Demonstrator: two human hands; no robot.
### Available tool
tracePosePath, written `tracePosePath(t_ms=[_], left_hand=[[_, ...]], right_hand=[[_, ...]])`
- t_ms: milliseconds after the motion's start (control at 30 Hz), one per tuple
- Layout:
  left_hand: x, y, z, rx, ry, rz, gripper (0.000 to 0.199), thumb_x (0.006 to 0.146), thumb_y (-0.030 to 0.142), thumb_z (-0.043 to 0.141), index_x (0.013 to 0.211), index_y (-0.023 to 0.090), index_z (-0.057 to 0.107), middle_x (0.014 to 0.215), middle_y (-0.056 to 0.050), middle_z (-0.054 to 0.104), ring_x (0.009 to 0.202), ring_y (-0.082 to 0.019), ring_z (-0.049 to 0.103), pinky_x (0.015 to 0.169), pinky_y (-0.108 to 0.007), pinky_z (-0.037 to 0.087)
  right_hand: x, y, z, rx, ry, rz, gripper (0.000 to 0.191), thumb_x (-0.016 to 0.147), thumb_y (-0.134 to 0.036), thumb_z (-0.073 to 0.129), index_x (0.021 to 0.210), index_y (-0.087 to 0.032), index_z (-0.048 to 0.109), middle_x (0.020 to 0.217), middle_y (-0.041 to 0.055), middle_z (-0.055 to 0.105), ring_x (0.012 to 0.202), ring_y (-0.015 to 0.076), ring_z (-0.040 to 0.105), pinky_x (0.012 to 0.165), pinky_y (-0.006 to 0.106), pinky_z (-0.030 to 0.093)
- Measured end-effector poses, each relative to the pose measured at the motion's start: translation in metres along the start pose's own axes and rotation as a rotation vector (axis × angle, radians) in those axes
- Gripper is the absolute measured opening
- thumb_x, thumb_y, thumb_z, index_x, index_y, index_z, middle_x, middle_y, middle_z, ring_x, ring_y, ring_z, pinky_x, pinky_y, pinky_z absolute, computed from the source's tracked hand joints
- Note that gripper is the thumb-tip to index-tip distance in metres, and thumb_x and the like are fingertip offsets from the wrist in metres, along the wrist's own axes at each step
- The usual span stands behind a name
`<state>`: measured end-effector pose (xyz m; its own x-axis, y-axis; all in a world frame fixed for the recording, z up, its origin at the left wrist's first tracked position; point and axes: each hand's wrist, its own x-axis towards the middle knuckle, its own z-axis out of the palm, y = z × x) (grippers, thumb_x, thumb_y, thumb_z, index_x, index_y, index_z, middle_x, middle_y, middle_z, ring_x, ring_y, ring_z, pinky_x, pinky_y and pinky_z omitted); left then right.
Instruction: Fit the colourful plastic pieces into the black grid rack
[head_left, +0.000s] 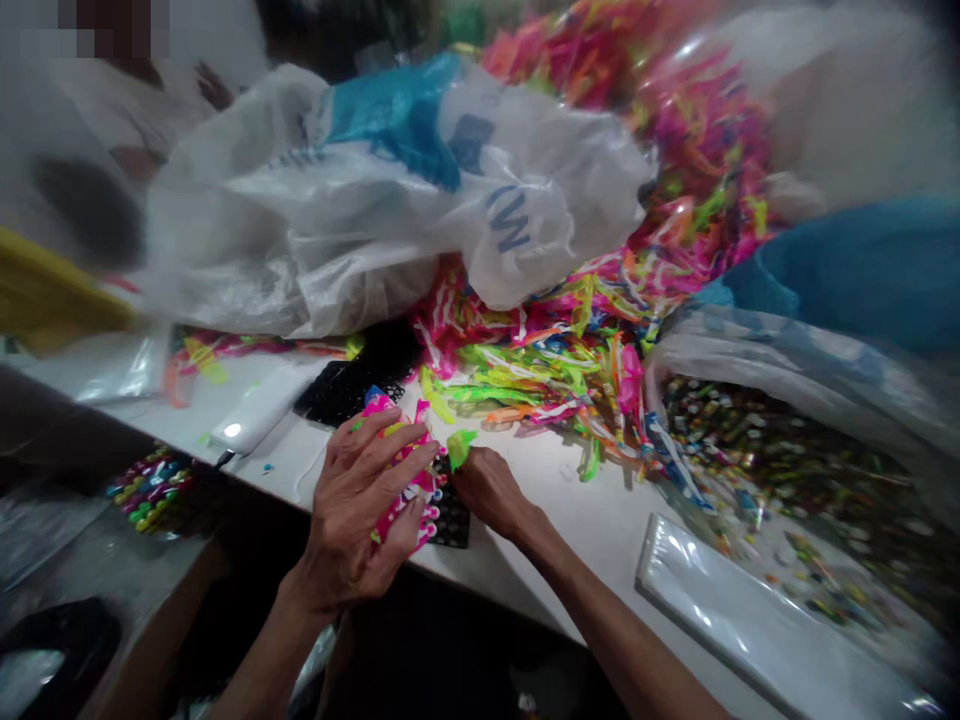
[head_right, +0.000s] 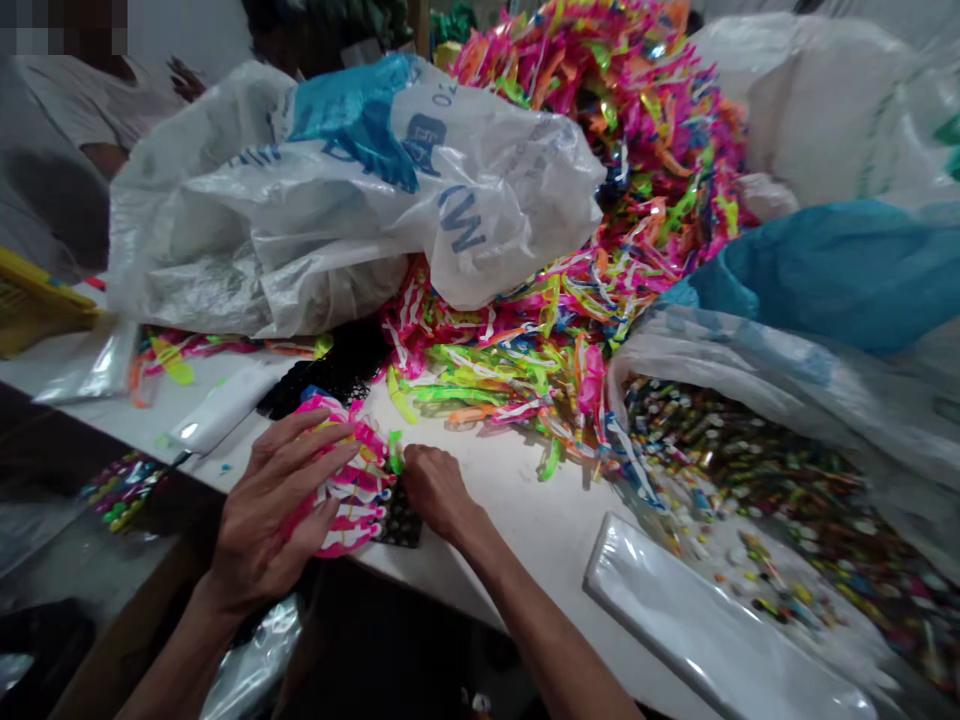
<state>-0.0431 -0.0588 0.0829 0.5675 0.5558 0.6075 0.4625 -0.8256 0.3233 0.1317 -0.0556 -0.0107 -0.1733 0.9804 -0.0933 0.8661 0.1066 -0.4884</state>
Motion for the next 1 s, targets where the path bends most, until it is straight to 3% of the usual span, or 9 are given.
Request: tracePosePath(t_ms=[133, 200, 267, 433, 567, 700, 800, 900, 1000], left_hand=[[0.01, 0.005, -0.01, 0.165, -0.223, 0.03, 0.051, 0.079, 0.021, 0.052, 0.129, 0.023, 0.042, 0.136, -0.007, 0.043, 0.125, -0.031, 0.034, 0.097, -0.053, 0.031], [0.011, 0.005, -0.013, 0.224, -0.256, 0.014, 0.052, 0.08, 0.022, 0.051, 0.131, 0.024, 0.039, 0.135, -0.006, 0.044, 0.125, -0.03, 0.034, 0.095, -0.051, 0.032], [0.011, 0.003, -0.014, 0.245, -0.241, -0.004, 0.052, 0.081, 0.021, 0.05, 0.132, 0.024, 0.038, 0.134, -0.005, 0.045, 0.124, -0.028, 0.035, 0.095, -0.049, 0.032], [0.006, 0.0, -0.015, 0.215, -0.22, -0.023, 0.051, 0.081, 0.02, 0.05, 0.131, 0.023, 0.038, 0.132, -0.006, 0.047, 0.124, -0.026, 0.036, 0.099, -0.046, 0.031], [0.007, 0.0, -0.015, 0.185, -0.198, -0.018, 0.051, 0.08, 0.019, 0.05, 0.13, 0.023, 0.04, 0.134, -0.006, 0.045, 0.124, -0.027, 0.036, 0.098, -0.045, 0.032], [0.006, -0.003, -0.012, 0.157, -0.171, 0.019, 0.048, 0.079, 0.018, 0.05, 0.127, 0.023, 0.044, 0.135, -0.006, 0.044, 0.124, -0.028, 0.036, 0.096, -0.046, 0.033], [0.005, -0.007, -0.01, 0.149, -0.147, 0.038, 0.048, 0.079, 0.018, 0.051, 0.126, 0.024, 0.045, 0.132, -0.006, 0.047, 0.123, -0.029, 0.038, 0.095, -0.047, 0.034], [0.004, -0.01, -0.01, 0.146, -0.122, 0.053, 0.047, 0.079, 0.019, 0.052, 0.125, 0.025, 0.046, 0.131, -0.006, 0.048, 0.123, -0.03, 0.038, 0.096, -0.048, 0.034], [0.002, -0.014, -0.012, 0.107, -0.113, 0.063, 0.048, 0.08, 0.022, 0.05, 0.127, 0.025, 0.044, 0.134, -0.005, 0.045, 0.125, -0.03, 0.035, 0.098, -0.05, 0.031]], right_hand=[[0.007, -0.014, -0.005, -0.139, -0.075, -0.026, 0.024, 0.082, -0.013, 0.038, 0.092, -0.015, 0.06, 0.087, 0.0118, 0.065, 0.076, 0.0192, 0.059, 0.06, 0.026, 0.031], [0.006, -0.016, -0.008, -0.123, -0.11, -0.021, 0.02, 0.082, -0.018, 0.042, 0.089, -0.016, 0.061, 0.086, 0.0114, 0.065, 0.077, 0.0198, 0.059, 0.06, 0.026, 0.031], [0.001, -0.015, -0.011, -0.063, -0.106, -0.001, 0.016, 0.08, -0.022, 0.048, 0.087, -0.016, 0.061, 0.085, 0.0095, 0.065, 0.076, 0.0189, 0.059, 0.058, 0.025, 0.031], [-0.01, -0.013, -0.019, 0.11, 0.083, -0.062, 0.016, 0.079, -0.022, 0.052, 0.093, -0.016, 0.058, 0.083, 0.0049, 0.064, 0.071, 0.0135, 0.056, 0.059, 0.021, 0.032], [-0.004, -0.021, -0.022, 0.037, 0.033, -0.156, 0.018, 0.083, -0.014, 0.043, 0.077, -0.015, 0.06, 0.078, 0.006, 0.064, 0.069, 0.0135, 0.056, 0.059, 0.022, 0.032], [0.004, -0.034, -0.024, -0.127, -0.034, -0.176, 0.022, 0.082, -0.008, 0.04, 0.089, -0.013, 0.06, 0.087, 0.011, 0.065, 0.074, 0.0174, 0.059, 0.061, 0.025, 0.034], [0.004, -0.039, -0.025, -0.133, -0.055, -0.165, 0.021, 0.082, -0.009, 0.041, 0.088, -0.014, 0.061, 0.086, 0.0101, 0.065, 0.074, 0.0175, 0.06, 0.06, 0.025, 0.036], [-0.004, -0.026, -0.025, 0.044, 0.006, -0.086, 0.016, 0.083, -0.019, 0.048, 0.086, -0.015, 0.063, 0.08, 0.0058, 0.066, 0.071, 0.015, 0.06, 0.06, 0.022, 0.037], [-0.023, 0.013, -0.036, 0.217, 0.197, 0.04, 0.024, 0.082, -0.026, 0.053, 0.103, -0.017, 0.06, 0.085, 0.0035, 0.067, 0.067, 0.0122, 0.059, 0.061, 0.021, 0.039]])
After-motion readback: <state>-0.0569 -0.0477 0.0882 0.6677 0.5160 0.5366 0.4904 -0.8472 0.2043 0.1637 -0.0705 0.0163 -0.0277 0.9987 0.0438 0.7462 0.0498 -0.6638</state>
